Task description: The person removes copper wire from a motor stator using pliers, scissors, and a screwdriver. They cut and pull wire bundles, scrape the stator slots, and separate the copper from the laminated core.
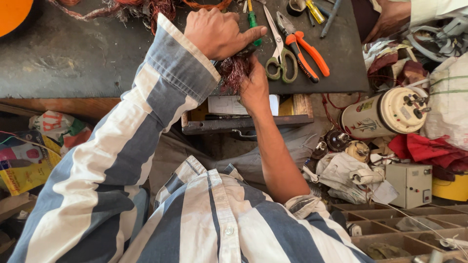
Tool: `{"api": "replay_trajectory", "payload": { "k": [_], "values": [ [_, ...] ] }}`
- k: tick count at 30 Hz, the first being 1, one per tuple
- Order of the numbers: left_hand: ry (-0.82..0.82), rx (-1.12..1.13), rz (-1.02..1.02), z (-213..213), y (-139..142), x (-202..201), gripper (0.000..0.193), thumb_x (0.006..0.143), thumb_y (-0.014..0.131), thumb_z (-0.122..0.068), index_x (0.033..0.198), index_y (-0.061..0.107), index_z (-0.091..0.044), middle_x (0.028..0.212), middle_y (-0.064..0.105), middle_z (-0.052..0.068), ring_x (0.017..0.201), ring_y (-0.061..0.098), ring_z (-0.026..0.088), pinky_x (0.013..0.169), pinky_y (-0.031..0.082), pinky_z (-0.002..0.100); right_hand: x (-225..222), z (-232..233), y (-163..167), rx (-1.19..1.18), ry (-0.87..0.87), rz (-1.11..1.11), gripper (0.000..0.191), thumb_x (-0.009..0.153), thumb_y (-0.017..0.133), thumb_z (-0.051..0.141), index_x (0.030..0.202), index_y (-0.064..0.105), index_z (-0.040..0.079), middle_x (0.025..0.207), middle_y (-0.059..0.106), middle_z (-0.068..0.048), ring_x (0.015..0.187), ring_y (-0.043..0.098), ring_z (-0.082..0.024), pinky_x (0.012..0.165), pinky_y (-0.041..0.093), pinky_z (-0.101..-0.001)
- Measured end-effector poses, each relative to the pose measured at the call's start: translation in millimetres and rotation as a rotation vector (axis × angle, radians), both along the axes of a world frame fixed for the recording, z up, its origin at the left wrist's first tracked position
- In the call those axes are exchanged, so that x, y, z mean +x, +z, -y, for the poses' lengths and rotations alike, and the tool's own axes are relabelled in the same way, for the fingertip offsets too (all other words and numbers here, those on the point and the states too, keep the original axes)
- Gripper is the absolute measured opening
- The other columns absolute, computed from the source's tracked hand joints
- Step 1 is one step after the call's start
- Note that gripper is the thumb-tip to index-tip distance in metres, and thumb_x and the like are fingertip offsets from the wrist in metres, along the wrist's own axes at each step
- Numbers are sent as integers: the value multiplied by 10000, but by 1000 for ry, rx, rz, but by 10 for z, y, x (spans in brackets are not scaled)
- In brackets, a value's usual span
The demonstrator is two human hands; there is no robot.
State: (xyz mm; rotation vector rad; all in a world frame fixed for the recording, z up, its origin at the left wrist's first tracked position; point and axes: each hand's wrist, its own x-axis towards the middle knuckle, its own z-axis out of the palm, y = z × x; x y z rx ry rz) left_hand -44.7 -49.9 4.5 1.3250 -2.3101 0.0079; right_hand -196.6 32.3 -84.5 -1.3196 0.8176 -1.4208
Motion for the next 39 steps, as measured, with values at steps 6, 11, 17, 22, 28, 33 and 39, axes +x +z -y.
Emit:
{"api": "replay_trajectory", "payload": {
  "k": [6, 11, 17, 22, 28, 33, 39],
  "values": [
    [19, 17, 4, -77, 44, -25, 853, 1009, 448, -836, 897, 769, -54, 718, 694, 234, 685, 711, 396, 609, 546, 539, -77, 50, -100, 90, 39, 145, 573, 972, 451, -71, 1541, 388, -86, 1469, 559, -193, 1338, 579, -234, 1162, 465, -352],
    [37, 160, 23, -187, 114, -161, 856, 947, 441, -840, 951, 757, -45, 743, 703, 243, 736, 709, 409, 673, 515, 567, -320, -147, -121, 316, 50, 467, 523, 987, 423, -56, 1506, 360, -73, 1417, 545, -220, 1257, 621, -300, 1080, 526, -467],
    [-13, -37, -32, -321, 57, -341, 877, 929, 473, -853, 951, 766, -27, 747, 692, 245, 702, 681, 422, 621, 487, 556, -639, -385, -123, 265, 82, 517, 477, 1028, 476, -47, 1494, 419, -131, 1442, 574, -236, 1309, 608, -305, 1148, 508, -452],
    [-17, 46, 43, -331, 77, -462, 900, 928, 457, -866, 938, 763, -19, 749, 680, 244, 721, 672, 404, 646, 475, 537, -703, -456, -141, 234, 72, 536, 458, 1039, 498, -45, 1481, 442, -152, 1460, 568, -255, 1335, 601, -312, 1177, 508, -445],
    [32, 109, 160, -272, 241, -423, 937, 906, 417, -885, 862, 773, -20, 730, 677, 220, 718, 669, 365, 648, 478, 539, -668, -452, -51, 310, 82, 549, 513, 978, 444, -70, 1487, 435, -133, 1449, 574, -241, 1302, 617, -303, 1145, 519, -455],
    [67, 118, 178, -241, 319, -237, 930, 920, 464, -882, 969, 780, -9, 718, 700, 252, 675, 704, 392, 614, 534, 536, -610, -398, 64, 362, 217, 587, 566, 944, 441, -15, 1503, 407, -98, 1425, 589, -196, 1256, 642, -287, 1081, 552, -488],
    [70, 97, 139, -208, 314, -201, 897, 929, 478, -853, 964, 782, -10, 688, 702, 236, 628, 708, 390, 592, 565, 526, -641, -290, 62, 419, 427, 517, 625, 943, 594, 69, 1531, 409, -31, 1391, 609, -167, 1140, 676, -285, 998, 572, -463]
  ]
}}
